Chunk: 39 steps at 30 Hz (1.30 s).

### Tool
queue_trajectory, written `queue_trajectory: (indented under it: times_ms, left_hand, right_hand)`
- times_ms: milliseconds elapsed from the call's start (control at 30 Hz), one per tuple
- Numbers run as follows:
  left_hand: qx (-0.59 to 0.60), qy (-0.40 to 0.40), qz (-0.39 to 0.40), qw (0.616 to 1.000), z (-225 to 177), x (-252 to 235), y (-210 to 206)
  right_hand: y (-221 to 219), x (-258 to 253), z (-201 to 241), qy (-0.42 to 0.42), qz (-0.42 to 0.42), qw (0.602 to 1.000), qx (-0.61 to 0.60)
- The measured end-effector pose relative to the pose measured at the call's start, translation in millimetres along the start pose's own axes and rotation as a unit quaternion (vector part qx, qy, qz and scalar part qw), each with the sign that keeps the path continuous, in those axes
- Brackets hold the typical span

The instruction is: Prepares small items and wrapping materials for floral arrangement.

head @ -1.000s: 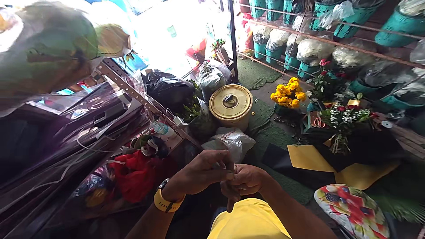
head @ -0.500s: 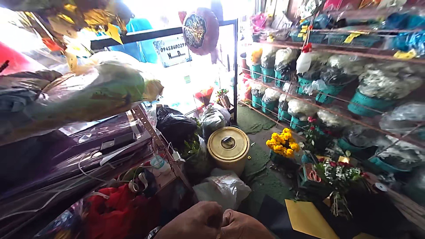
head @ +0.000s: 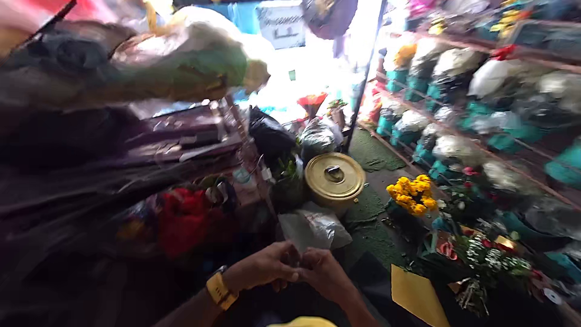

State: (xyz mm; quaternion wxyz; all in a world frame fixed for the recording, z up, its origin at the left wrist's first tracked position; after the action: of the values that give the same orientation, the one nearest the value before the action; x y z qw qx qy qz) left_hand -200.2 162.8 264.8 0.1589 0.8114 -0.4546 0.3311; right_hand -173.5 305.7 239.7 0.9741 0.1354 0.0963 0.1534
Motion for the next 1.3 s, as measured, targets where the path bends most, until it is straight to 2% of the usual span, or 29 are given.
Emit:
queue_trajectory:
  times_ms: [133, 233, 300, 367, 433, 533, 600, 700, 800, 867, 967, 1167, 1233, 1300]
  left_hand:
    - [0.051, -0.010, -0.020, 0.998, 35.9, 13.9, 15.7]
    - [0.187, -0.024, 0.029, 0.982, 75.0, 23.7, 29.1]
    - [0.255, -0.019, 0.012, 0.967, 100.1, 28.4, 45.1]
    - [0.275, -0.022, -0.064, 0.959, 118.7, 36.6, 80.6]
    - [0.292, -0.020, -0.185, 0.938, 147.7, 41.2, 138.4]
    - [0.327, 0.038, -0.401, 0.855, 203.6, 34.2, 243.1]
    - [0.313, 0.065, -0.494, 0.808, 236.9, 18.5, 306.7]
    - [0.251, 0.115, -0.564, 0.778, 261.3, -9.3, 376.1]
    - [0.227, 0.175, -0.567, 0.772, 273.8, -42.0, 415.8]
    - [0.292, 0.182, -0.540, 0.768, 284.9, -59.8, 425.5]
    - [0.404, 0.150, -0.518, 0.739, 288.7, -65.8, 422.4]
    - [0.578, -0.042, -0.515, 0.632, 284.9, -52.1, 389.9]
    - [0.587, -0.030, -0.541, 0.602, 290.5, -49.7, 373.1]
    - [0.611, 0.014, -0.527, 0.591, 299.3, -57.1, 360.4]
  right_hand:
    - [-33.2, -16.0, -0.1, 0.038, 0.003, 0.997, 0.065]
    - [-60.7, -31.3, 1.8, 0.109, 0.012, 0.988, 0.105]
    - [-80.3, -46.8, -0.2, 0.131, 0.032, 0.986, 0.099]
    - [-101.4, -65.7, -12.1, 0.105, 0.065, 0.988, 0.098]
    - [-119.6, -81.0, -34.5, 0.046, 0.096, 0.990, 0.087]
    - [-139.0, -88.1, -71.4, -0.050, 0.127, 0.989, 0.055]
    - [-148.6, -79.6, -92.6, -0.100, 0.140, 0.984, 0.051]
    - [-158.6, -51.9, -123.6, -0.184, 0.152, 0.970, 0.047]
    - [-163.1, -12.9, -148.9, -0.269, 0.132, 0.953, 0.031]
    - [-163.8, 13.4, -161.7, -0.314, 0.105, 0.943, 0.020]
    - [-162.3, 45.2, -171.8, -0.352, 0.074, 0.933, 0.013]
    - [-157.8, 65.1, -183.0, -0.377, 0.056, 0.924, 0.016]
    - [-154.9, 61.3, -185.5, -0.374, 0.056, 0.926, 0.015]
    - [-152.2, 56.2, -184.8, -0.372, 0.061, 0.926, 0.013]
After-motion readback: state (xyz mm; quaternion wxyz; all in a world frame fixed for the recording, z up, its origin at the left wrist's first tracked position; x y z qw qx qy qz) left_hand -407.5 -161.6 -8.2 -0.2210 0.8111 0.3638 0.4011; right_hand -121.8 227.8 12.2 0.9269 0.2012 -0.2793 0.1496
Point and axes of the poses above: each hand's wrist, its own x-axis away from the middle knuckle, its own y-axis out of the back of the hand, z = x × y, the point moved 7 cm from there along -x, towards the middle knuckle, and after that the axes turned 12 degrees about y, right-handed, at the moved point
